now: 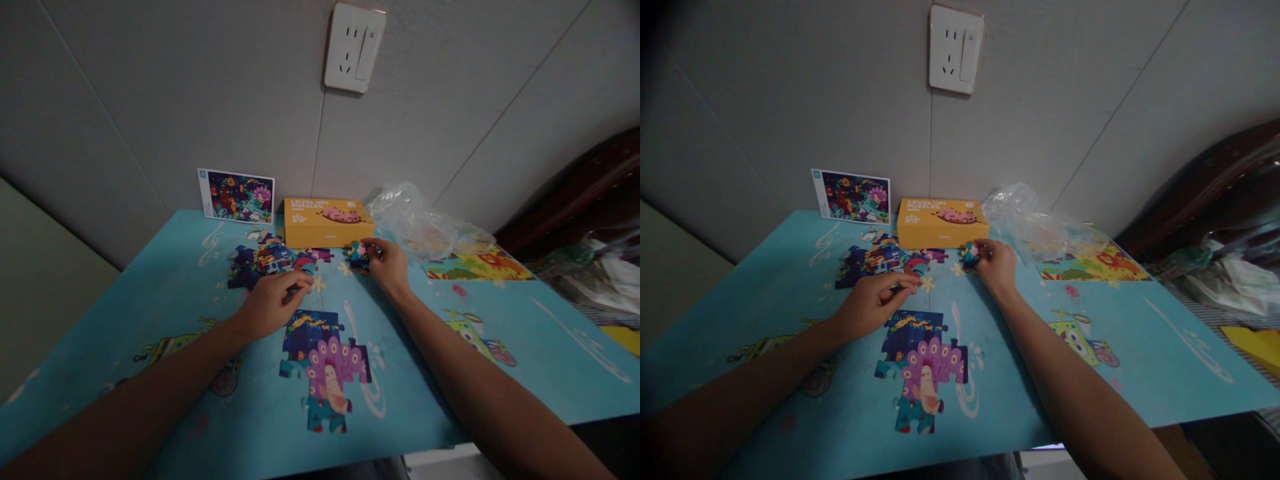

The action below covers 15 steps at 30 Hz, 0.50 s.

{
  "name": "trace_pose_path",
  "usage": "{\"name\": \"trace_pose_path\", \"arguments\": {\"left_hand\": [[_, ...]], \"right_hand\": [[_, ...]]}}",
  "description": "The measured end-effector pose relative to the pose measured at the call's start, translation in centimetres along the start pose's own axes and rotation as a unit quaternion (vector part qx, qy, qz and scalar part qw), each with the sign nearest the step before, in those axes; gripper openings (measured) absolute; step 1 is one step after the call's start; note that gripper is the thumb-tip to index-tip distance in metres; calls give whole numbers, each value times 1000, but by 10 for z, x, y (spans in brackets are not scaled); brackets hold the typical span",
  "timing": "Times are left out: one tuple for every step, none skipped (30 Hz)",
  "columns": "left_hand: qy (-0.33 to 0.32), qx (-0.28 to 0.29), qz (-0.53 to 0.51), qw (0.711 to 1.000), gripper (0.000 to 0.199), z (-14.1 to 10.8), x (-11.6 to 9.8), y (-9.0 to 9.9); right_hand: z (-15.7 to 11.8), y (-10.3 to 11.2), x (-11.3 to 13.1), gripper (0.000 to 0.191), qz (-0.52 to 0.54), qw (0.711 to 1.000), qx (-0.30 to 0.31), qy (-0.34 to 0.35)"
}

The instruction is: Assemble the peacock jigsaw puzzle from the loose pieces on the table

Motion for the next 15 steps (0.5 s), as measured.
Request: {"name": "trace_pose_path", "arguments": {"left_hand": [[0, -2, 4, 1000, 19, 0, 0, 0], [2, -5, 9, 1000, 19, 0, 0, 1], [5, -10, 16, 1000, 19, 1, 0, 2], [9, -16, 23, 1000, 19, 1, 0, 2], [13, -23, 31, 999, 18, 1, 1, 4], [18, -33, 41, 998, 18, 2, 2, 5], [22, -46, 56, 997, 18, 2, 3, 7], [24, -65, 76, 995, 17, 3, 3, 9], [25, -85, 102, 991, 17, 3, 3, 12], [28, -109, 130, 985, 16, 3, 3, 15], [33, -133, 159, 978, 15, 3, 2, 19], [43, -158, 185, 969, 14, 2, 1, 22], [58, -178, 206, 961, 15, 2, 1, 26], [69, -195, 222, 953, 15, 2, 0, 28], [72, -206, 236, 947, 16, 2, -1, 30]], "right_hand": [[1, -1, -2, 33, -7, 1000, 9, -14], [1, -2, -4, 33, -11, 1000, 15, -22], [1, -4, -4, 32, -13, 999, 19, -24], [1, -5, -5, 31, -13, 999, 22, -21], [1, -6, -5, 29, -14, 1000, 24, -15], [1, -8, -5, 28, -15, 1000, 26, -8], [0, -9, -6, 26, -16, 1000, 27, -1], [0, -11, -8, 24, -18, 999, 27, 3], [0, -12, -9, 23, -21, 999, 27, 5], [0, -13, -10, 22, -23, 999, 27, 5], [0, -13, -11, 21, -25, 999, 28, 4], [0, -13, -11, 21, -27, 999, 29, 2], [0, -12, -9, 21, -31, 999, 29, 1], [0, -10, -7, 21, -34, 999, 28, 3], [0, -8, -3, 20, -36, 999, 23, 10]]}}
Point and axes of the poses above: each hand's wrist, its own z-axis towards the middle knuckle, its own y-axis out of the back of the hand, x = y × z, the point moved 4 cm from there along z, towards the middle knuckle, and after that the axes turned 4 degrees about -z, right-handed, at the moved point
